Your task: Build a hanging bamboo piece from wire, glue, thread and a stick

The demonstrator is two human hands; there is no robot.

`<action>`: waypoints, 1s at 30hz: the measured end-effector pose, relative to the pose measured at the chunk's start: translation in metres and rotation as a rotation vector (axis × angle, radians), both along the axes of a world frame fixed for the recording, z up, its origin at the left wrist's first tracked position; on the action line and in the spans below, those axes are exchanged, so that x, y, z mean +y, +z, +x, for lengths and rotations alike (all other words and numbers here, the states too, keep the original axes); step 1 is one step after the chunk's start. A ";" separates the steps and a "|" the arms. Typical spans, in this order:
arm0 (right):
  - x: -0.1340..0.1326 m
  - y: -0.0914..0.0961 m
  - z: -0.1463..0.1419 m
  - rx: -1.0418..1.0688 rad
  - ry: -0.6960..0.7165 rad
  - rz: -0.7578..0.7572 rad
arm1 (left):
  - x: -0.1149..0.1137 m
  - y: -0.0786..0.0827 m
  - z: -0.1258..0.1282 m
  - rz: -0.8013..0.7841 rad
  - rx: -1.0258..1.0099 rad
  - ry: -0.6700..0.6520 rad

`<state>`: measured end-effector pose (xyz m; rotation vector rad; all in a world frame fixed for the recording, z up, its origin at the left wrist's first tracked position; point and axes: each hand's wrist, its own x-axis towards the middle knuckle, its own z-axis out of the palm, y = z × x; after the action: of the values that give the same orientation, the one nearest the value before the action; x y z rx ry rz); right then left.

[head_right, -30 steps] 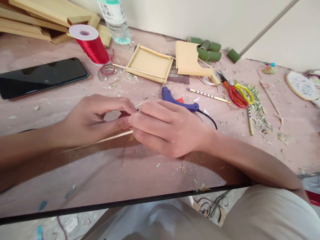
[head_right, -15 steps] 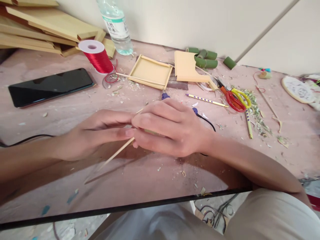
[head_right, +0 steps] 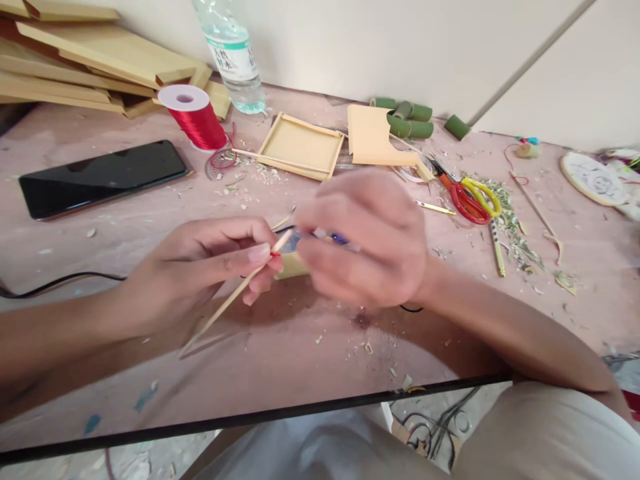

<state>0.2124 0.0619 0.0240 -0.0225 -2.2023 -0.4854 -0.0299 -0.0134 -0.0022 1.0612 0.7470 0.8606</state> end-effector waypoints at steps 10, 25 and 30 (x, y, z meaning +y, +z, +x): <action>0.027 -0.007 0.088 -0.170 -0.626 -0.452 | -0.046 0.002 0.014 -0.218 -0.080 -0.044; -0.007 -0.016 0.073 -0.227 -0.610 -0.646 | -0.014 -0.038 0.009 0.070 0.075 0.171; -0.009 -0.023 0.075 -0.202 -0.549 -0.696 | -0.013 -0.037 0.010 0.074 0.078 0.190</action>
<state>0.2878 0.0528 0.0006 -1.0028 -2.4499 0.0193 -0.0199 -0.0264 -0.0397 1.1066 0.8982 1.0195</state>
